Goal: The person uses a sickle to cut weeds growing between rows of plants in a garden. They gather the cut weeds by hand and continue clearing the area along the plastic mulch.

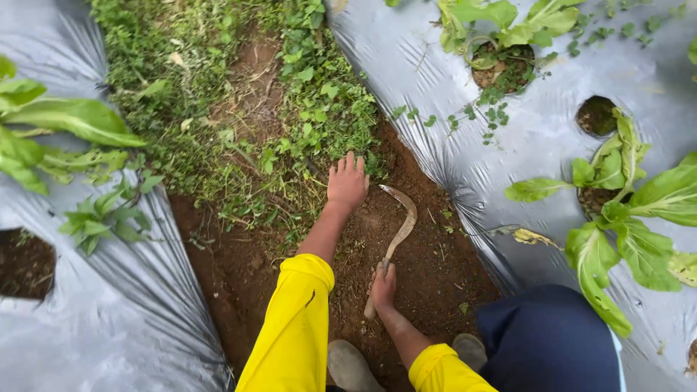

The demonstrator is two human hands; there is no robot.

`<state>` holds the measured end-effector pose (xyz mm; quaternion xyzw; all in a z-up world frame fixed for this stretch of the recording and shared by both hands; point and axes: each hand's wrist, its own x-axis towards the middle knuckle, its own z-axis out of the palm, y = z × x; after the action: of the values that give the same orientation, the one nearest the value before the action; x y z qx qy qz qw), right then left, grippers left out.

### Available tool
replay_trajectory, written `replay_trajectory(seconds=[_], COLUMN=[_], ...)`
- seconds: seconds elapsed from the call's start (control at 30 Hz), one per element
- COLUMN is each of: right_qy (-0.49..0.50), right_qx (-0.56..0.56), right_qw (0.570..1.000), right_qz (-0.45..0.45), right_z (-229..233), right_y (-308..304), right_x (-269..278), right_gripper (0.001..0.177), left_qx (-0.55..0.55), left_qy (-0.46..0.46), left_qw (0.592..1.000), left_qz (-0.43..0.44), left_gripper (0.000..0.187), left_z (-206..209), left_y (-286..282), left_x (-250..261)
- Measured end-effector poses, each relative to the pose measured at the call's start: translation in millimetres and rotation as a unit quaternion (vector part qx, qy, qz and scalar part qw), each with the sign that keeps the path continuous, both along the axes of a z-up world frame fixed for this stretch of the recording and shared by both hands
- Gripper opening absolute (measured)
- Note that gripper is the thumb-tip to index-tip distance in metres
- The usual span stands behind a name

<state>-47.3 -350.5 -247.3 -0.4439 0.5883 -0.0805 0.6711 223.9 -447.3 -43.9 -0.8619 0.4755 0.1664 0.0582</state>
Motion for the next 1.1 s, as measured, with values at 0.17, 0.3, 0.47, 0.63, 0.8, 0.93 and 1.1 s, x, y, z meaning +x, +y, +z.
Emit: replay_trajectory(seconds=[0.17, 0.3, 0.47, 0.63, 0.8, 0.93, 1.1], right_qy=[0.084, 0.148, 0.242, 0.284, 0.257, 0.278, 0.309], right_qx=[-0.217, -0.304, -0.363, -0.365, -0.298, -0.316, -0.459], right_qw=[0.970, 0.925, 0.852, 0.828, 0.878, 0.866, 0.775], right_qz=[0.076, 0.176, 0.291, 0.318, 0.272, 0.270, 0.305], right_z=[53.1, 33.1, 76.5, 88.4, 55.9, 75.1, 117.3], right_y=[-41.5, -88.5, -168.7, -143.1, -91.5, -122.7, -166.8], right_x=[13.9, 34.2, 96.2, 56.7, 3.2, 45.9, 93.7], right_gripper=[0.035, 0.036, 0.039, 0.038, 0.044, 0.042, 0.032], left_qx=[0.041, 0.066, 0.080, 0.075, 0.098, 0.115, 0.118], left_qy=[0.000, -0.055, -0.097, -0.117, -0.114, -0.131, -0.111], left_qw=[0.999, 0.996, 0.992, 0.990, 0.988, 0.983, 0.986], left_qz=[0.002, 0.040, 0.008, -0.023, -0.036, -0.051, -0.041], left_gripper=[0.067, 0.055, 0.029, 0.023, 0.025, 0.023, 0.027], left_z=[-25.2, -112.6, -131.5, -122.5, -127.8, -90.6, -98.8], left_y=[-39.0, -40.7, -37.1, -20.2, -13.1, 2.7, 9.4], left_x=[-4.7, 7.7, 17.9, 3.6, 14.1, 2.6, 11.4])
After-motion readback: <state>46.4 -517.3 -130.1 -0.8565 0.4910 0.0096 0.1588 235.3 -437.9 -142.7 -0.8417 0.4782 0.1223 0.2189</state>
